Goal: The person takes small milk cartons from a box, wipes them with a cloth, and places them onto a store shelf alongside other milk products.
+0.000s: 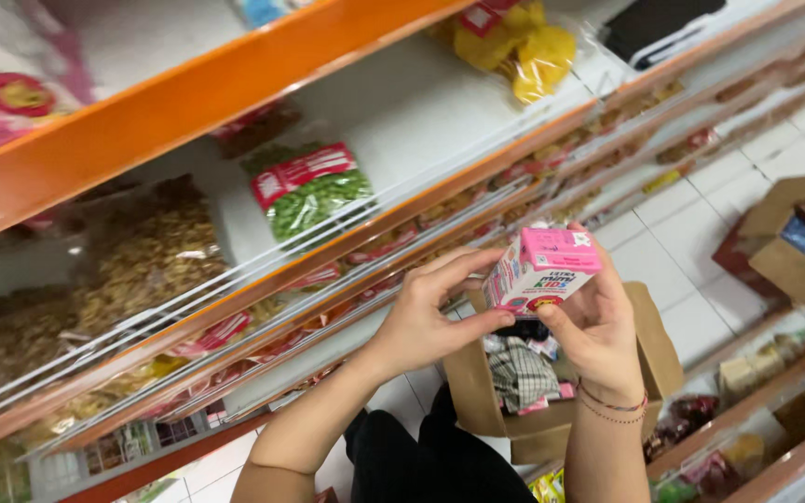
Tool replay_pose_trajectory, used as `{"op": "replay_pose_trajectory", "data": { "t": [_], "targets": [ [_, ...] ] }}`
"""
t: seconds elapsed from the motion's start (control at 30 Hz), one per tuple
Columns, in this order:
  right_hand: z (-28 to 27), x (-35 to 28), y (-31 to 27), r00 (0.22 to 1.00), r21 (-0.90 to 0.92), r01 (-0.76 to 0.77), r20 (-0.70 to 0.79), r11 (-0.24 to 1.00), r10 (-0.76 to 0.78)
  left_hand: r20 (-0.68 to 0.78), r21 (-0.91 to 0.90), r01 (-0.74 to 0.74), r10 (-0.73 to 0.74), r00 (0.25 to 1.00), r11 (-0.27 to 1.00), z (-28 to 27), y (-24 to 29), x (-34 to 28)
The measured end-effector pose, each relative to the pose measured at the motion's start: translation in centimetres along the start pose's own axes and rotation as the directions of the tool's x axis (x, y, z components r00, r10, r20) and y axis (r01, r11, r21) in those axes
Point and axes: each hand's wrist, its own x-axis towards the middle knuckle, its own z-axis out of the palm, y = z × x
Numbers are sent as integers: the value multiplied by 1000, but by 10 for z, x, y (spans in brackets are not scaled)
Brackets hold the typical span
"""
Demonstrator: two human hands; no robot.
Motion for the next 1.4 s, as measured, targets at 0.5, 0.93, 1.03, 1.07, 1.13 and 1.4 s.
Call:
{"op": "replay_pose_trajectory", "data": {
  "t": [0.5, 0.93, 1.03, 1.07, 1.13, 1.4],
  "targets": [
    [163, 78, 1, 918, 166, 10, 390, 986, -75, -385, 229, 9, 82, 919, 973, -126, 101, -82],
    [241, 70, -9, 902, 8, 283, 338, 959, -269, -215, 554, -179, 347, 913, 813, -198, 146, -112],
    [240, 77, -17, 896, -31, 358, 293, 933, -334, -153, 715, -209, 440, 885, 668, -206, 155, -106],
    [238, 79, -22, 893, -58, 382, 279, 922, -352, -128, 786, -216, 493, 860, 580, -208, 158, -103],
    [230, 90, -32, 875, -170, 473, 203, 864, -439, -80, 887, -202, 568, 819, 416, -214, 159, -94],
    [212, 162, -45, 714, -342, 698, 270, 629, -645, -26, 1000, 25, 622, 783, 10, -226, 152, -30]
  ]
}}
